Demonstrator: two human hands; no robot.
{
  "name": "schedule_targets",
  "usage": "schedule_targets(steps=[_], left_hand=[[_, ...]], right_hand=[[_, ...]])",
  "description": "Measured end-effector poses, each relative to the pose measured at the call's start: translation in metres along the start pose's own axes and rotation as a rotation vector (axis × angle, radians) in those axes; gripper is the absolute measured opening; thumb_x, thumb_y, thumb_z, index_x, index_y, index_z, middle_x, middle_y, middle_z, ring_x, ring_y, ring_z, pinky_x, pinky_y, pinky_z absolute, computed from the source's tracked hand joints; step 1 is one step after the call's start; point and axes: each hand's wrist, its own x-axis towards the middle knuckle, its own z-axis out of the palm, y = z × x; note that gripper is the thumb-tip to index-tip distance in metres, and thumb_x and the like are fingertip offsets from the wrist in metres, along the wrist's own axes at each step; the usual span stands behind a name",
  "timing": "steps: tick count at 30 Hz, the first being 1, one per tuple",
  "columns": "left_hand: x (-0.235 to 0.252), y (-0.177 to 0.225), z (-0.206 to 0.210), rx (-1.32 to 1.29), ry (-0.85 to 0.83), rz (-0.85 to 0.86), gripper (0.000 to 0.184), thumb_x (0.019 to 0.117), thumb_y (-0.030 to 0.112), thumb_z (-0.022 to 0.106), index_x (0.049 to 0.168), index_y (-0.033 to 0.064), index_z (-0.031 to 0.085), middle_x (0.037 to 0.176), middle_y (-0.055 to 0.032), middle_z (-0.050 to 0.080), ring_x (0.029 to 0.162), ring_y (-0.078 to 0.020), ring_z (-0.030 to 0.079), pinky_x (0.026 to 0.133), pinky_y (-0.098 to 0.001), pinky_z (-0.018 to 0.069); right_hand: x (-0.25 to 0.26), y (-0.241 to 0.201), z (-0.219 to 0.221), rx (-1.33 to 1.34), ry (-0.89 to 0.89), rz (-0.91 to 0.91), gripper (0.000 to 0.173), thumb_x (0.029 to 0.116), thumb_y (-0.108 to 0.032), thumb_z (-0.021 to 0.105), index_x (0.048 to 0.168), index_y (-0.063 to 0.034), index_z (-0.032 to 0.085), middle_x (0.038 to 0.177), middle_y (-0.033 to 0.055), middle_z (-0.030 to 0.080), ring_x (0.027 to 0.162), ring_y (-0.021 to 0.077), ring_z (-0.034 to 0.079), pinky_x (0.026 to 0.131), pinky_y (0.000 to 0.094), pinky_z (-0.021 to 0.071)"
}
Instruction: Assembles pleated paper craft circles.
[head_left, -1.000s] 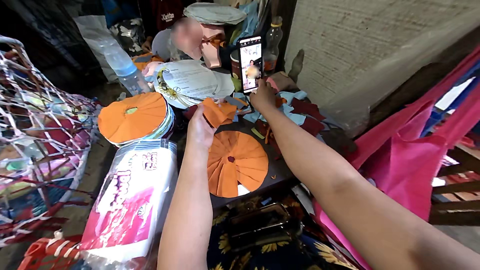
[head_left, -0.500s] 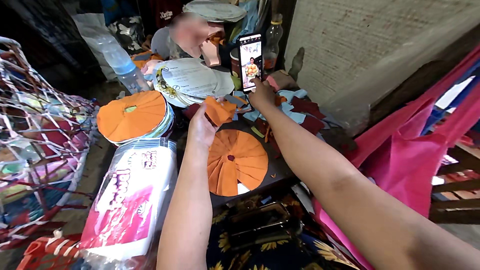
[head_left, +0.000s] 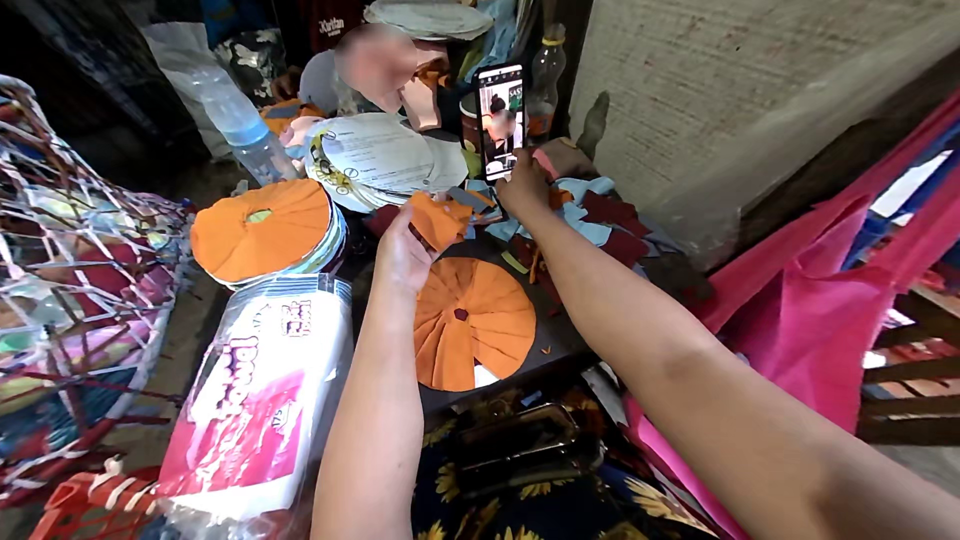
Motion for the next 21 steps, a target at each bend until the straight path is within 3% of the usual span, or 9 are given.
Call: schedule_targets(steps=[7,11,13,15,17,19,21], left_hand=[[-0.003,0.0,0.001,-0.051,0.011,0.04,0.036,0.11,0.022,0.035,0.138,0.0065,0.051,0.125,-0.0145,0.067,0.114,-0.0285,0.067,0.096,-0.0452,0.0559],[-0.022,0.012,0.019,-0.12,-0.014,0.027,0.039,0.1127,0.026,0.029,0.139,0.0093,0.052,0.118,-0.0112,0.067,0.105,-0.0231,0.069,0.09,-0.039,0.0573],[-0.024,0.015,0.019,-0.129,-0.044,0.037,0.041,0.1131,0.028,0.026,0.138,0.0107,0.053,0.115,-0.0101,0.069,0.103,-0.0224,0.07,0.089,-0.0387,0.0583],[-0.02,0.012,0.017,-0.129,-0.077,0.051,0.044,0.1131,0.031,0.025,0.141,0.0108,0.052,0.119,-0.0107,0.068,0.106,-0.0231,0.069,0.091,-0.0401,0.0575],[0.001,-0.005,0.001,-0.152,-0.207,0.12,0.047,0.1127,0.035,0.026,0.145,0.01,0.05,0.126,-0.0134,0.066,0.111,-0.0263,0.068,0.093,-0.0445,0.0574],[0.008,-0.011,-0.004,-0.146,-0.254,0.138,0.049,0.1125,0.037,0.026,0.145,0.0102,0.051,0.127,-0.0137,0.067,0.112,-0.0268,0.068,0.094,-0.0451,0.0574],[-0.012,0.006,0.011,-0.099,-0.164,0.084,0.047,0.113,0.033,0.024,0.141,0.0092,0.053,0.118,-0.012,0.07,0.106,-0.0237,0.069,0.092,-0.0405,0.0565]], right_hand=[[-0.001,-0.002,-0.002,-0.012,-0.007,0.016,0.061,0.0968,-0.015,0.062,0.151,0.0016,0.042,0.149,0.0299,0.046,0.135,0.0466,0.049,0.108,0.0618,0.041],[-0.011,-0.015,-0.013,0.11,0.06,-0.15,0.048,0.0982,-0.01,0.057,0.144,0.0042,0.05,0.146,0.0302,0.049,0.133,0.0449,0.051,0.108,0.0577,0.0433],[-0.018,-0.031,-0.027,0.301,0.044,-0.224,0.04,0.102,-0.01,0.051,0.14,0.0031,0.054,0.139,0.0245,0.056,0.123,0.0338,0.059,0.102,0.0483,0.049],[-0.03,-0.047,-0.052,0.503,-0.002,-0.265,0.033,0.1044,-0.012,0.049,0.133,0.0016,0.058,0.125,0.0175,0.063,0.104,0.0208,0.064,0.088,0.038,0.0534],[-0.045,-0.052,-0.079,0.487,-0.021,-0.333,0.027,0.1072,-0.017,0.049,0.123,-0.0011,0.064,0.108,0.0093,0.066,0.084,0.0098,0.063,0.074,0.028,0.0535],[-0.064,-0.039,-0.103,0.228,-0.036,-0.418,0.027,0.1062,-0.021,0.054,0.115,-0.0002,0.069,0.104,0.0124,0.069,0.086,0.016,0.067,0.08,0.037,0.058],[-0.092,-0.016,-0.117,-0.104,-0.103,-0.383,0.029,0.1057,-0.023,0.057,0.113,0.0019,0.071,0.108,0.0229,0.069,0.098,0.0358,0.068,0.089,0.0583,0.053]])
